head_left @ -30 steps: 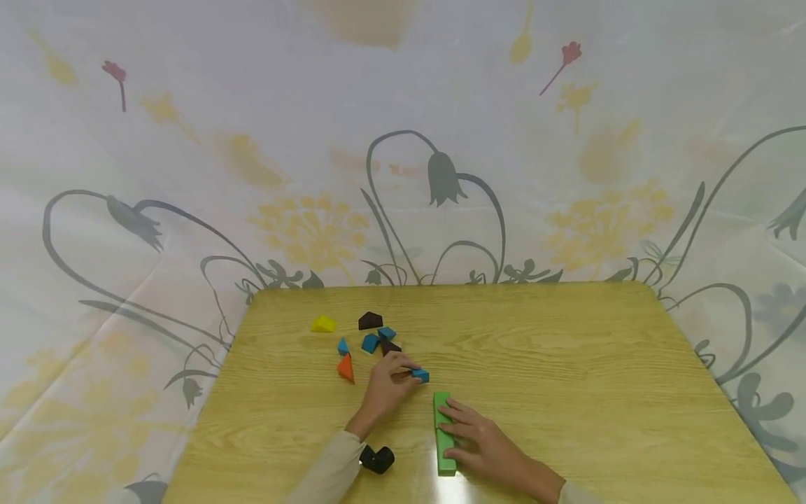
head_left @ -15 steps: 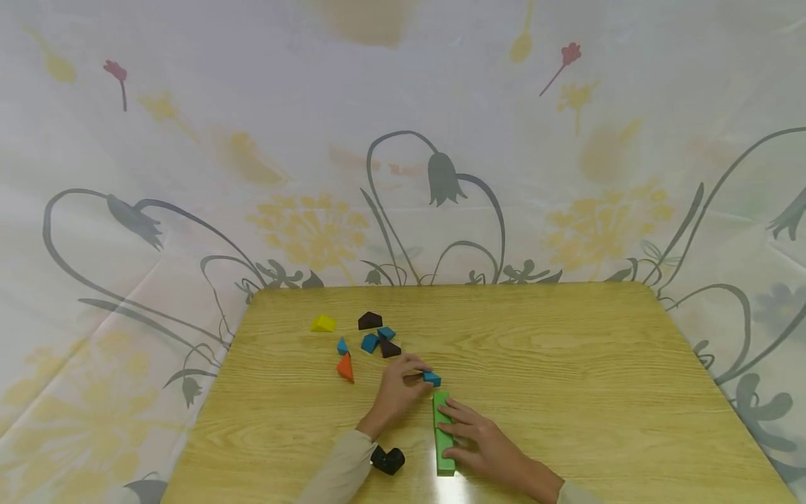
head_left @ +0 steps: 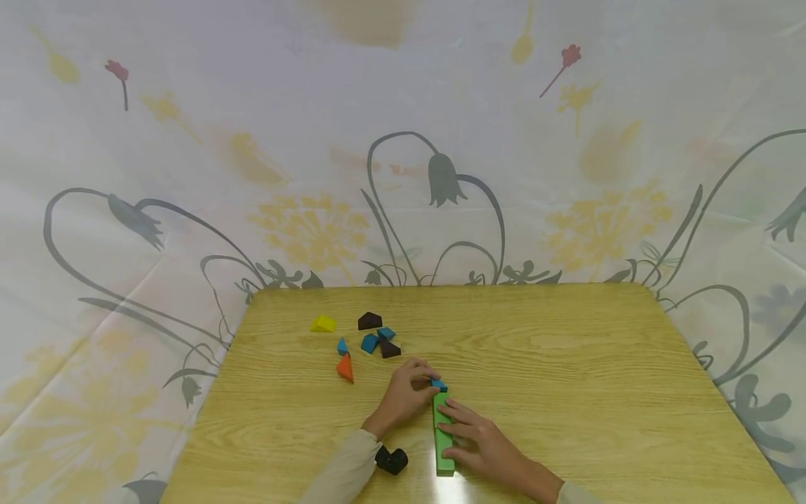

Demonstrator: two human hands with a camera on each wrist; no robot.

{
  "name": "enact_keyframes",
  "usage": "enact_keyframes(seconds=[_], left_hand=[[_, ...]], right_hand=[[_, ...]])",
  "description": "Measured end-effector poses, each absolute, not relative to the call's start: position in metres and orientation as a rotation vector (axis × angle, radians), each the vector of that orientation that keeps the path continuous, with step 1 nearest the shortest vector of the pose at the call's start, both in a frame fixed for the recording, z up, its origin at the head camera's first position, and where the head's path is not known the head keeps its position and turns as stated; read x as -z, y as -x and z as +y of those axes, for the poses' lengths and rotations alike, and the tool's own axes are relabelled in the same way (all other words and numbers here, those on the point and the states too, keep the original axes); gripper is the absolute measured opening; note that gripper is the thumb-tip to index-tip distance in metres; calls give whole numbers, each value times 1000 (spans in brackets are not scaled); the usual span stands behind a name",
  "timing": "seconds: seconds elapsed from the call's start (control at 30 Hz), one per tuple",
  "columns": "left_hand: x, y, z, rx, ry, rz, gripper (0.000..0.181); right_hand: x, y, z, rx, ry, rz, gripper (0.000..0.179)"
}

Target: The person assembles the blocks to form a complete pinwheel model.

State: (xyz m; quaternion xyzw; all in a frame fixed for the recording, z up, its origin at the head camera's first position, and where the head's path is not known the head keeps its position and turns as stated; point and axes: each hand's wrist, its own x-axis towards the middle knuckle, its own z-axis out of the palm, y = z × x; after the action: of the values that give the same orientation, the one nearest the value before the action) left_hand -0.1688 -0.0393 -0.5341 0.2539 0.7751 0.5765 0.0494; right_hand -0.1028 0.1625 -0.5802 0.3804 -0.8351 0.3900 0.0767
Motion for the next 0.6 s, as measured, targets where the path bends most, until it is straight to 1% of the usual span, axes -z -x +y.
enact_keyframes(seconds=[0.6], left_hand=[[533,166,-36,-1686,-681,2419,12]], right_hand=[[581,102,162,-1186,-1114,-2515,42]])
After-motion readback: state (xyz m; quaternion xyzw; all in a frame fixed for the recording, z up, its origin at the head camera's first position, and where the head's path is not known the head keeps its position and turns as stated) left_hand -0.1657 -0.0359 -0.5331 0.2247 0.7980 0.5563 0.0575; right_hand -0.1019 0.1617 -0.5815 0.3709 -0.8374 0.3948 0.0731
